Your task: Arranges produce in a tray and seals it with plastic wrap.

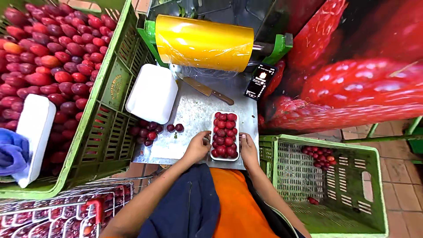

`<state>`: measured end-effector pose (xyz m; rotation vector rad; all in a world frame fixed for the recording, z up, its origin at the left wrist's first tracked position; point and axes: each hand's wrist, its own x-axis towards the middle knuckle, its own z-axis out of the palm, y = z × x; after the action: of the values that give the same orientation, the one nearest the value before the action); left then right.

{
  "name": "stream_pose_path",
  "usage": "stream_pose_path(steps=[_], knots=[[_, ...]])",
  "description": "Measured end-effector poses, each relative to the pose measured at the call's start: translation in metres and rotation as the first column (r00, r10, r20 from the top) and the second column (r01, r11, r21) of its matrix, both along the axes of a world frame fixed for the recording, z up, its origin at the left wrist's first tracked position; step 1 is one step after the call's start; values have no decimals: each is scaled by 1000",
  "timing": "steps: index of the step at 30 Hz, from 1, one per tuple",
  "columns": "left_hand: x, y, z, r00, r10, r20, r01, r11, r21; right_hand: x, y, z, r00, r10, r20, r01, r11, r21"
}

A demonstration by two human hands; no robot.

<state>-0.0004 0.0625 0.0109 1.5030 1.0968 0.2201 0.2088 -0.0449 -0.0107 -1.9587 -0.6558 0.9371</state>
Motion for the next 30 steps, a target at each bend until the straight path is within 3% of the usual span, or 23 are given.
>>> stream_pose_path(steps=[5, 10, 12, 16, 18, 22, 26, 30], knots=[[-7, -13, 48, 995, 45, 86, -47, 999, 16, -7, 3, 27, 937, -121, -327, 213, 942, 260], [-9, -22, 76, 984, 73, 160, -78, 997, 29, -16, 7, 61, 854, -170, -493, 333, 905, 265], [-9, -24, 84, 982, 69, 174, -77, 996, 44, -17, 6, 71, 791, -133, -597, 354, 895, 270], [-10, -27, 94, 974, 50, 220, -69, 995, 79, -16, 6, 85, 599, 110, -793, 352, 853, 384], [-11, -28, 97, 970, 51, 236, -72, 994, 83, -16, 6, 88, 541, 197, -818, 349, 832, 432], [-13, -27, 99, 970, 49, 238, -70, 995, 78, -15, 3, 94, 577, 275, -769, 268, 826, 496], [-15, -26, 101, 966, 50, 255, -64, 997, 47, -13, -3, 93, 625, 201, -754, 238, 871, 430], [-15, -24, 100, 967, 49, 251, -61, 997, 38, -12, -3, 88, 596, 246, -764, 233, 858, 458]])
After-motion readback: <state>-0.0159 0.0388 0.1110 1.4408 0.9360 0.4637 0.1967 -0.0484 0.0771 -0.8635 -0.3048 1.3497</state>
